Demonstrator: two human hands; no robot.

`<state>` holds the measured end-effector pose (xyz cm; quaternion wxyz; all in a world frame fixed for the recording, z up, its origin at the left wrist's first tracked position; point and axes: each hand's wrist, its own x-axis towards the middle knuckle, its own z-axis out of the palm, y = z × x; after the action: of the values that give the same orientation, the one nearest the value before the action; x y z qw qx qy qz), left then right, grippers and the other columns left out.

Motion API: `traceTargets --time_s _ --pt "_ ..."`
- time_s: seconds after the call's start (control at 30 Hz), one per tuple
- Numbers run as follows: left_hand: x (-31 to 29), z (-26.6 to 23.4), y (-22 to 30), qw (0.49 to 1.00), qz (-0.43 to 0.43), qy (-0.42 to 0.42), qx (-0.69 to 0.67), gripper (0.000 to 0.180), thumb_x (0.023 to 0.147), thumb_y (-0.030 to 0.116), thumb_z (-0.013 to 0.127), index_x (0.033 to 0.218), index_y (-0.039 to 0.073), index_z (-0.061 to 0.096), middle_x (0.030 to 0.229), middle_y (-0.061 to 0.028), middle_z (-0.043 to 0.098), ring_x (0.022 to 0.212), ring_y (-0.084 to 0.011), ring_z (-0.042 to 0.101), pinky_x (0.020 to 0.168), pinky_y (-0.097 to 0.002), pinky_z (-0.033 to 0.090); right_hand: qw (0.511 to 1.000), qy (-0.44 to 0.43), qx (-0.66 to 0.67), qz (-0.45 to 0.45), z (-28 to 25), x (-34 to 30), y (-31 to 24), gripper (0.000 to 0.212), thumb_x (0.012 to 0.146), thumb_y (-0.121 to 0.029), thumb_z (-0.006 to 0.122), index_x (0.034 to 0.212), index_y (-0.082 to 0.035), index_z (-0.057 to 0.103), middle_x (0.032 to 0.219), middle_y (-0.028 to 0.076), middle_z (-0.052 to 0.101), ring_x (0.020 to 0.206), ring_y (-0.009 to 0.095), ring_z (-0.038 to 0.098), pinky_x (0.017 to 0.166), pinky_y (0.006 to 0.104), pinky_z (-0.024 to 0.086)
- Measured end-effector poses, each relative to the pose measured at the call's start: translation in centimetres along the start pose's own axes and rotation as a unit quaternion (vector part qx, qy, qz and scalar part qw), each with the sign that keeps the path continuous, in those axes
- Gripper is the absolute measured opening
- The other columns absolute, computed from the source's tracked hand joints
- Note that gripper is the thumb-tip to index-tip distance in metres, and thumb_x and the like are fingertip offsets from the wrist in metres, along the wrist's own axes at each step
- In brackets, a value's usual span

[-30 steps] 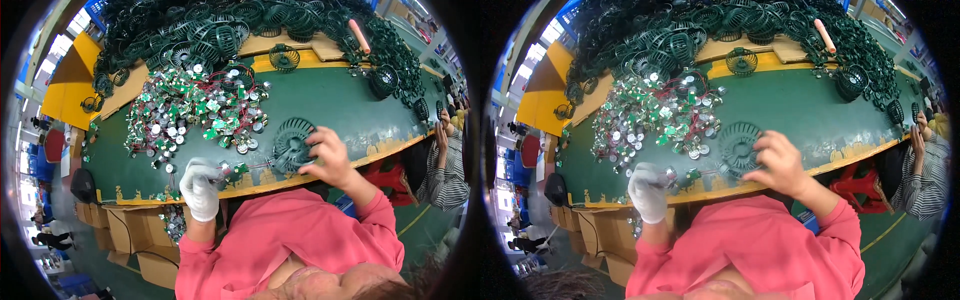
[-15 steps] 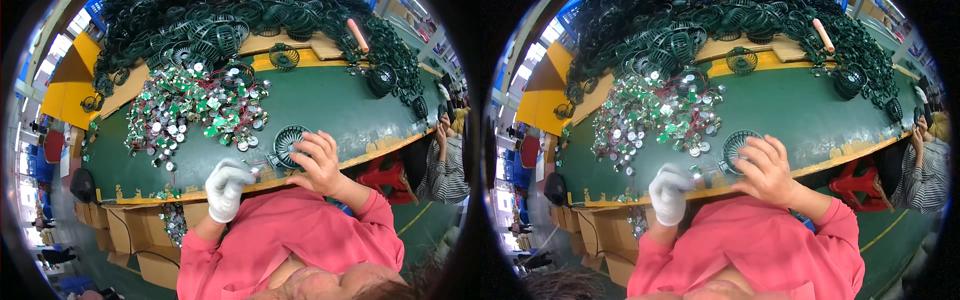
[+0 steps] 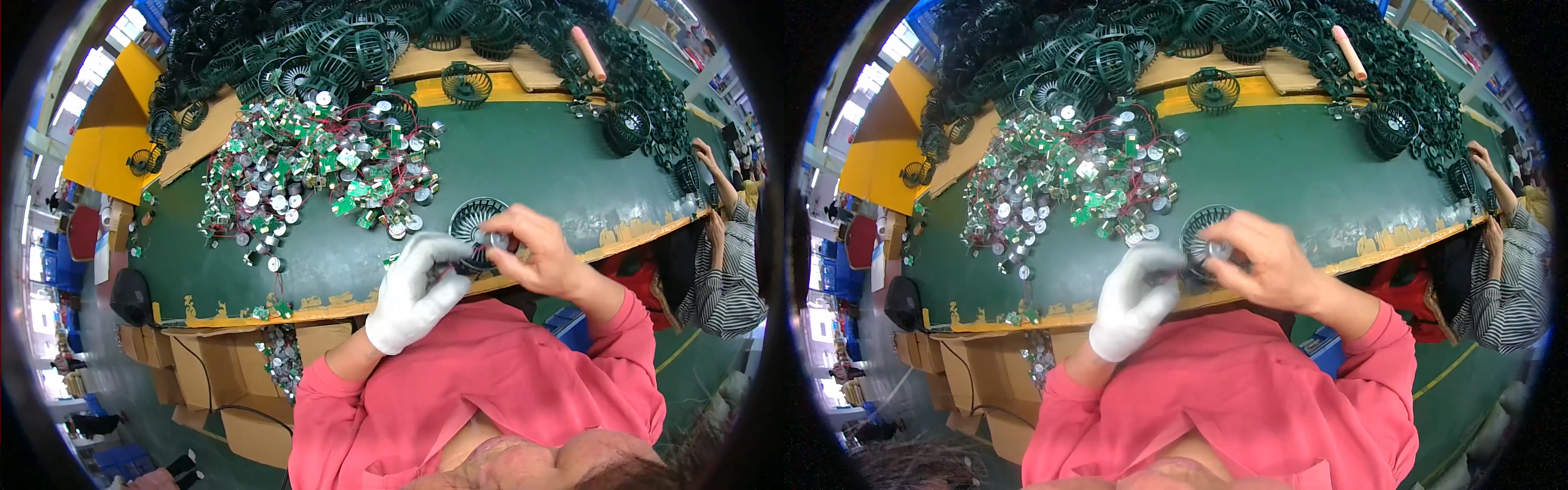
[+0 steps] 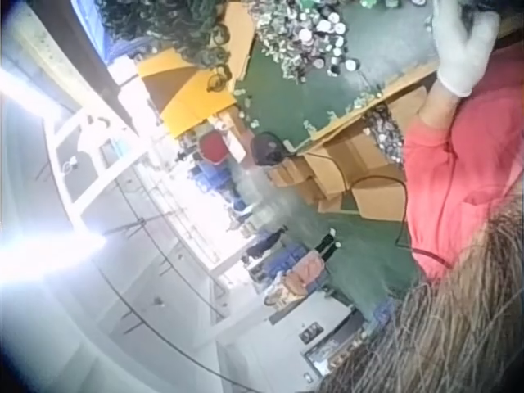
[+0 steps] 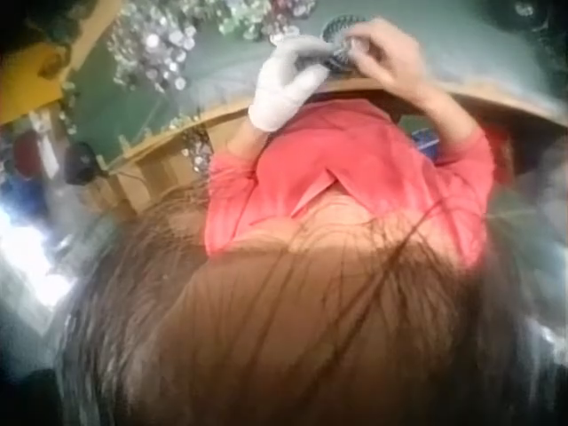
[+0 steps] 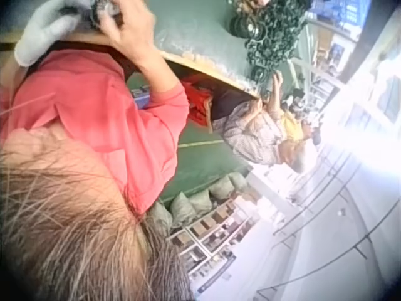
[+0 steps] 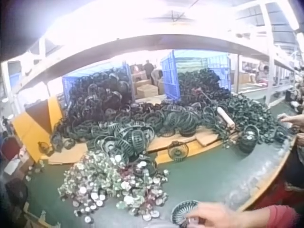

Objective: The person assembles small motor components into plastic fan housings on a worktable, creating assembled fans. This is done by hand, using a manual tool to secure the components.

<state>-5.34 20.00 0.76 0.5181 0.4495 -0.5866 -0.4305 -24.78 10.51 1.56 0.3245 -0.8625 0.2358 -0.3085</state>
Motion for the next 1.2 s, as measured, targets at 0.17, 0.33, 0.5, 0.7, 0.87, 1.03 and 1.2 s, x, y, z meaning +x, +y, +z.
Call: traceTargets --time_s 0.17,0.33,0.5,0.7,0.87,1.03,1.2 --pt "0.7 0.9 -1.5 0.922 0.064 -0.004 0.381 0.050 0.072 0.026 0.074 0.115 0.009 0.055 0.109 -0.0123 0.051 0.087 -0.0283 0.058 0.072 -0.0381 0.050 0.951 -0.052 -0.291 -0.089 -0.1 1.1 1.0 0.024 0.072 -0.017 0.072 0.091 -0.008 0.060 0.076 0.005 0.056 0.076 0.023 0.054 0.069 0.0353 0.040" --pt "0.5 1.0 -3.1 0.900 0.082 -0.005 0.428 0.036 0.076 0.016 0.070 0.109 0.010 0.058 0.103 -0.0114 0.056 0.086 -0.0309 0.058 0.069 -0.0407 0.049 0.935 -0.145 -0.306 -0.107 -0.5 1.5 1.9 0.030 0.070 -0.019 0.075 0.095 -0.009 0.063 0.078 0.002 0.056 0.081 0.021 0.051 0.074 0.0348 0.036" --pt "0.6 0.7 -3.4 0.897 0.092 -0.008 0.433 0.024 0.078 0.020 0.067 0.098 0.012 0.057 0.096 -0.0061 0.053 0.085 -0.0270 0.054 0.069 -0.0383 0.047 0.921 -0.191 -0.316 -0.122 0.0 1.7 2.6 0.035 0.067 -0.023 0.075 0.095 -0.007 0.064 0.076 0.003 0.054 0.078 0.021 0.053 0.070 0.0342 0.038" --pt "0.3 0.9 -3.9 0.896 0.091 0.010 0.435 0.028 0.077 0.021 0.068 0.102 0.013 0.059 0.097 -0.0065 0.053 0.089 -0.0264 0.054 0.074 -0.0376 0.046 0.915 -0.191 -0.327 -0.138 0.4 1.7 2.6 0.034 0.070 -0.023 0.073 0.097 -0.005 0.063 0.076 0.004 0.055 0.077 0.022 0.054 0.069 0.0340 0.039" --pt "0.6 -1.1 -3.3 0.910 0.133 0.082 0.384 0.022 0.076 0.017 0.070 0.097 0.012 0.063 0.097 -0.0077 0.059 0.087 -0.0275 0.058 0.072 -0.0366 0.049 0.916 -0.188 -0.316 -0.161 0.0 2.4 2.6 0.035 0.070 -0.022 0.073 0.099 -0.004 0.064 0.077 0.004 0.054 0.075 0.022 0.053 0.069 0.0344 0.039" --pt "0.1 -5.2 -3.7 0.883 0.023 0.208 0.419 0.013 0.074 0.015 0.073 0.085 0.010 0.068 0.082 -0.0092 0.063 0.072 -0.0260 0.062 0.064 -0.0366 0.049 0.951 -0.091 -0.252 -0.153 -1.3 2.6 3.1 0.035 0.071 -0.021 0.074 0.102 -0.008 0.065 0.078 0.006 0.056 0.075 0.024 0.053 0.068 0.0352 0.040" --pt "1.1 -5.2 -5.1 0.861 -0.043 0.172 0.477 0.013 0.077 0.027 0.070 0.081 0.015 0.067 0.078 -0.0075 0.060 0.070 -0.0284 0.061 0.059 -0.0387 0.048 0.966 -0.030 -0.254 -0.041 -3.9 5.2 7.0 0.032 0.075 -0.015 0.072 0.105 -0.006 0.064 0.081 0.009 0.057 0.076 0.028 0.055 0.069 0.0382 0.045"
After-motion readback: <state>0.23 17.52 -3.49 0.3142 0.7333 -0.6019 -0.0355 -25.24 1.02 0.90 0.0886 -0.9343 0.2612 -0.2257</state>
